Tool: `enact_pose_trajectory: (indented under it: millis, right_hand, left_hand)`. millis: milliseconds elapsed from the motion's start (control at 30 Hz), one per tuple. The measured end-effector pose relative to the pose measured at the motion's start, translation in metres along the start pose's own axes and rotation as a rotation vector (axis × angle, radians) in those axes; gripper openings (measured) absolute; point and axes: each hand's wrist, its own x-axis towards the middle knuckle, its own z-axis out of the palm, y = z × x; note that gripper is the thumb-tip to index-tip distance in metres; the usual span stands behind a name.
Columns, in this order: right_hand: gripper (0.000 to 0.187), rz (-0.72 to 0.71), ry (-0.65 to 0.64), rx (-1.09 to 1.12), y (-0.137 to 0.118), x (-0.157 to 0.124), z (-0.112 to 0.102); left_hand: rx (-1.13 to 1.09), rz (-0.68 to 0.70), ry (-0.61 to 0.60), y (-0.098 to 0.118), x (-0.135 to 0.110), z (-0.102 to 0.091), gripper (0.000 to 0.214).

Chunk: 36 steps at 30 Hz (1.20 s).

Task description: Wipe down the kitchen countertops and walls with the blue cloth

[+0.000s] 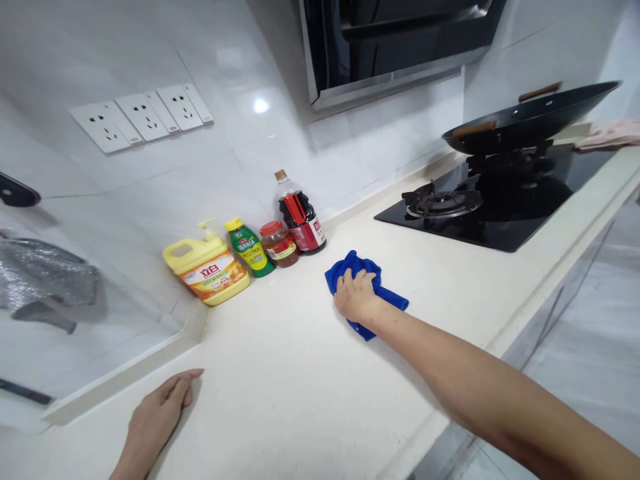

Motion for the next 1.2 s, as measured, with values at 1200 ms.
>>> enact_pose_trajectory:
  millis: [1200]
  right_hand:
    - [0.051, -0.430, 0.112, 0.220, -0.028, -0.007, 0.009]
  left_hand:
    - [0.175, 0.015, 0.042, 0.022, -0.021, 0.007, 0.057]
